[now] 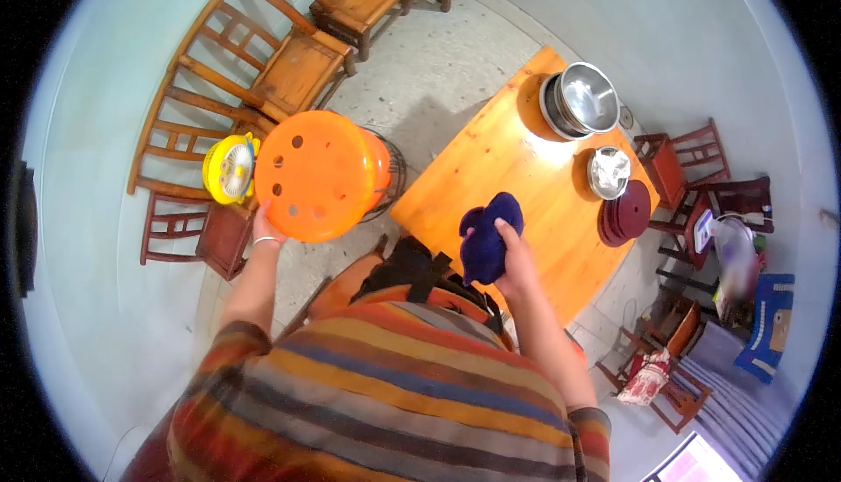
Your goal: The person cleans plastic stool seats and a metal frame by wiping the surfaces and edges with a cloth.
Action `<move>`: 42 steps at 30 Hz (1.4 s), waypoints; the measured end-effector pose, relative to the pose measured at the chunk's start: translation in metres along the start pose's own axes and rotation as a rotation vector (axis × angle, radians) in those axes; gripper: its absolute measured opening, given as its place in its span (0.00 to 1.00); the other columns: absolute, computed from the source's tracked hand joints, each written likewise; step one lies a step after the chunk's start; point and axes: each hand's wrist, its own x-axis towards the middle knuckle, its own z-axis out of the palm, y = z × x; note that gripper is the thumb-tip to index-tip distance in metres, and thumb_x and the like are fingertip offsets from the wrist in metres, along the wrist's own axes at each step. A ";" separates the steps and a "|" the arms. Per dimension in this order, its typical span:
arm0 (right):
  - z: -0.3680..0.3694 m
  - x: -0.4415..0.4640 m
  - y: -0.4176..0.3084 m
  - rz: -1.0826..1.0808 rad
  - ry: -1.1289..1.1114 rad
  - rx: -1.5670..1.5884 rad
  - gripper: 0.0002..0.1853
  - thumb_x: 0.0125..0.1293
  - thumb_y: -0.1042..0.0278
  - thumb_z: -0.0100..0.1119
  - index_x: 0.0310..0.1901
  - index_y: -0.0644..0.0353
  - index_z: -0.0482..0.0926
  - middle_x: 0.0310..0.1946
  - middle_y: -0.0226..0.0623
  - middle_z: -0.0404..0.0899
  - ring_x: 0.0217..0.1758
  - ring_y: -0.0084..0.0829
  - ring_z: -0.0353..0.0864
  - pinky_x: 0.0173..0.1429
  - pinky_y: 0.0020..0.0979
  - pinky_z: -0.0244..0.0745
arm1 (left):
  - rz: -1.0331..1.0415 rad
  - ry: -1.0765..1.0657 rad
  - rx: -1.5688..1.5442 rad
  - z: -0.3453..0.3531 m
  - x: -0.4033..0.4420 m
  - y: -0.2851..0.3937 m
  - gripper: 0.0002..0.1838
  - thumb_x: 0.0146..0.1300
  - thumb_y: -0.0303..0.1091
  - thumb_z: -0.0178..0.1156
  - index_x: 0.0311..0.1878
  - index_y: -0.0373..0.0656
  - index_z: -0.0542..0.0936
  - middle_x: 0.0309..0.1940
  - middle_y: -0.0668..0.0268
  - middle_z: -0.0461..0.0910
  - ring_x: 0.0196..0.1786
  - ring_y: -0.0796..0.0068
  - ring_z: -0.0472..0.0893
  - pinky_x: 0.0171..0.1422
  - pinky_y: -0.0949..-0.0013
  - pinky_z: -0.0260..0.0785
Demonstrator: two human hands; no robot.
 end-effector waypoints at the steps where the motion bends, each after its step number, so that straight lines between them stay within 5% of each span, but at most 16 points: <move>1: -0.001 -0.002 0.002 0.016 -0.002 0.001 0.23 0.71 0.58 0.51 0.58 0.69 0.68 0.44 0.50 0.80 0.47 0.41 0.82 0.53 0.40 0.79 | 0.011 0.032 -0.013 -0.020 0.018 -0.018 0.25 0.66 0.38 0.55 0.66 0.46 0.70 0.65 0.63 0.72 0.67 0.54 0.70 0.71 0.47 0.61; 9: -0.037 -0.016 0.018 0.002 0.087 0.071 0.23 0.70 0.58 0.52 0.58 0.68 0.67 0.43 0.50 0.80 0.45 0.41 0.83 0.50 0.40 0.81 | -0.036 0.406 0.050 0.005 0.048 -0.053 0.24 0.73 0.44 0.50 0.67 0.44 0.68 0.68 0.63 0.69 0.70 0.60 0.67 0.76 0.49 0.55; 12: -0.057 -0.029 0.023 -0.022 0.101 0.188 0.22 0.70 0.60 0.53 0.59 0.66 0.66 0.42 0.50 0.80 0.43 0.41 0.83 0.47 0.41 0.82 | -0.034 0.398 0.162 -0.028 0.065 -0.057 0.24 0.73 0.45 0.50 0.67 0.44 0.67 0.69 0.63 0.68 0.70 0.60 0.67 0.76 0.50 0.55; 14: -0.076 -0.039 0.029 -0.009 0.055 0.264 0.21 0.70 0.59 0.53 0.57 0.65 0.68 0.40 0.46 0.81 0.41 0.40 0.84 0.45 0.39 0.82 | -0.190 0.151 0.044 -0.073 0.082 -0.052 0.24 0.72 0.45 0.51 0.67 0.47 0.68 0.67 0.62 0.70 0.69 0.60 0.68 0.76 0.50 0.56; 17: -0.111 -0.050 0.044 0.004 0.010 0.380 0.22 0.71 0.57 0.52 0.59 0.62 0.68 0.43 0.47 0.81 0.42 0.40 0.83 0.48 0.40 0.82 | -0.032 0.409 0.499 -0.030 0.057 -0.080 0.23 0.72 0.41 0.53 0.67 0.48 0.68 0.61 0.64 0.73 0.61 0.63 0.73 0.62 0.57 0.69; 21: -0.152 -0.068 0.068 -0.215 0.158 0.489 0.17 0.68 0.64 0.56 0.55 0.61 0.71 0.41 0.43 0.80 0.39 0.35 0.83 0.44 0.37 0.82 | 0.029 0.124 1.051 0.068 0.013 -0.164 0.23 0.71 0.38 0.53 0.67 0.48 0.66 0.56 0.66 0.75 0.55 0.68 0.75 0.50 0.64 0.71; 25: -0.202 -0.096 0.082 -0.436 0.251 0.459 0.20 0.67 0.67 0.58 0.58 0.63 0.69 0.40 0.37 0.78 0.40 0.31 0.80 0.41 0.32 0.79 | -0.545 -0.560 1.061 0.195 -0.113 -0.287 0.24 0.71 0.43 0.54 0.68 0.51 0.65 0.55 0.63 0.75 0.57 0.69 0.75 0.56 0.59 0.71; 29: -0.260 -0.121 0.100 -0.647 0.322 0.158 0.33 0.66 0.66 0.61 0.69 0.62 0.59 0.58 0.43 0.72 0.56 0.31 0.76 0.58 0.33 0.74 | -0.806 -0.789 1.050 0.247 -0.243 -0.414 0.34 0.69 0.54 0.55 0.73 0.52 0.58 0.63 0.61 0.70 0.63 0.65 0.72 0.67 0.54 0.65; 31: -0.291 -0.160 0.099 -0.737 0.187 -0.108 0.38 0.67 0.61 0.60 0.74 0.59 0.54 0.70 0.48 0.59 0.72 0.37 0.60 0.73 0.37 0.57 | -0.919 -0.860 1.059 0.241 -0.274 -0.468 0.34 0.71 0.56 0.50 0.74 0.54 0.57 0.68 0.62 0.66 0.68 0.65 0.68 0.71 0.53 0.61; 33: -0.321 -0.180 0.114 -0.796 0.179 -0.396 0.38 0.68 0.59 0.58 0.74 0.58 0.53 0.73 0.47 0.53 0.76 0.40 0.54 0.75 0.39 0.52 | -1.010 -0.702 1.214 0.236 -0.293 -0.509 0.33 0.69 0.54 0.53 0.69 0.43 0.65 0.63 0.60 0.72 0.63 0.62 0.74 0.70 0.57 0.64; 37: -0.386 -0.210 0.140 -0.564 -0.085 0.388 0.31 0.70 0.58 0.56 0.71 0.59 0.61 0.62 0.45 0.71 0.68 0.37 0.68 0.68 0.36 0.65 | -0.927 -0.532 1.260 0.224 -0.311 -0.543 0.26 0.68 0.52 0.52 0.59 0.41 0.74 0.50 0.57 0.81 0.55 0.60 0.79 0.63 0.58 0.71; 42: -0.529 -0.157 0.255 -0.513 0.303 1.188 0.12 0.70 0.64 0.54 0.51 0.57 0.73 0.45 0.40 0.80 0.44 0.34 0.81 0.45 0.34 0.78 | -0.926 -0.353 1.299 0.210 -0.312 -0.553 0.26 0.66 0.52 0.53 0.55 0.40 0.78 0.46 0.58 0.82 0.49 0.60 0.80 0.58 0.59 0.73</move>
